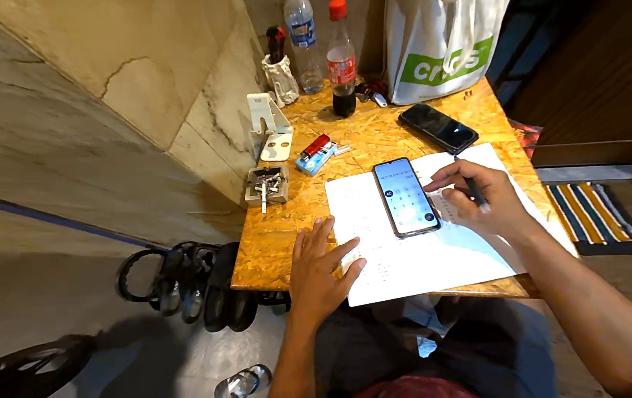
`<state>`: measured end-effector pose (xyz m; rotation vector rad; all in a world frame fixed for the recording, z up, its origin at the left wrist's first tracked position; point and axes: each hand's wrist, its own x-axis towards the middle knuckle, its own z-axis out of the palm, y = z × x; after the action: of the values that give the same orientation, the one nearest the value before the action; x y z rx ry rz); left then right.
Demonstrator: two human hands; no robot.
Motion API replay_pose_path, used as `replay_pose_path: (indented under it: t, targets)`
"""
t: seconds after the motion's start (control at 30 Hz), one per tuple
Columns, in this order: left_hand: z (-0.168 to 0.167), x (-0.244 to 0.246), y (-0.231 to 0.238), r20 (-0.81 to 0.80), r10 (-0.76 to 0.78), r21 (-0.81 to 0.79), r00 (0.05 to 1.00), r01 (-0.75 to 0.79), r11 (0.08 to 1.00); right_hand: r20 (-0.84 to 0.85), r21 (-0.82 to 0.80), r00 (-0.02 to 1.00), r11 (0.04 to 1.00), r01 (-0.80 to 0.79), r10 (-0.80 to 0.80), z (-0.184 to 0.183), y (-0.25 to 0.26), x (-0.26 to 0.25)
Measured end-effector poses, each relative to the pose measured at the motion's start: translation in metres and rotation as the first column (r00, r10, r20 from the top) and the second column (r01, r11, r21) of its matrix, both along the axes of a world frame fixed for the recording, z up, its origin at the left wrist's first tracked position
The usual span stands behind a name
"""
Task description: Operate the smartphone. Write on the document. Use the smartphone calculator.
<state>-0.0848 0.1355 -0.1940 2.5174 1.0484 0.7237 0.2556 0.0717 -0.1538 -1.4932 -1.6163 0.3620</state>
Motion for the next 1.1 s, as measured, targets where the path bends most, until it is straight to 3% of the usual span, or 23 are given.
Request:
replay_pose_path:
  t: [0.43,0.7,0.93,1.1]
  targets:
    - [-0.001,0.000,-0.001,-0.011,-0.006,0.016,1.000,0.006,1.000,-0.010,0.001,1.000,1.000,0.014,-0.014,0.003,-0.002,-0.002]
    - [-0.003,0.001,0.000,-0.015,-0.010,0.033,1.000,0.011,0.999,0.024,0.057,0.982,0.981,-0.187,0.186,0.001,-0.002,0.000]
    - [-0.004,0.001,0.001,-0.001,-0.008,0.043,1.000,0.008,0.999,0.103,0.027,0.983,0.987,-0.156,0.153,0.001,-0.003,-0.001]
    - [-0.003,0.001,0.001,-0.009,-0.012,0.041,1.000,0.012,0.999,0.133,0.021,0.965,0.973,-0.232,0.227,-0.004,0.000,-0.017]
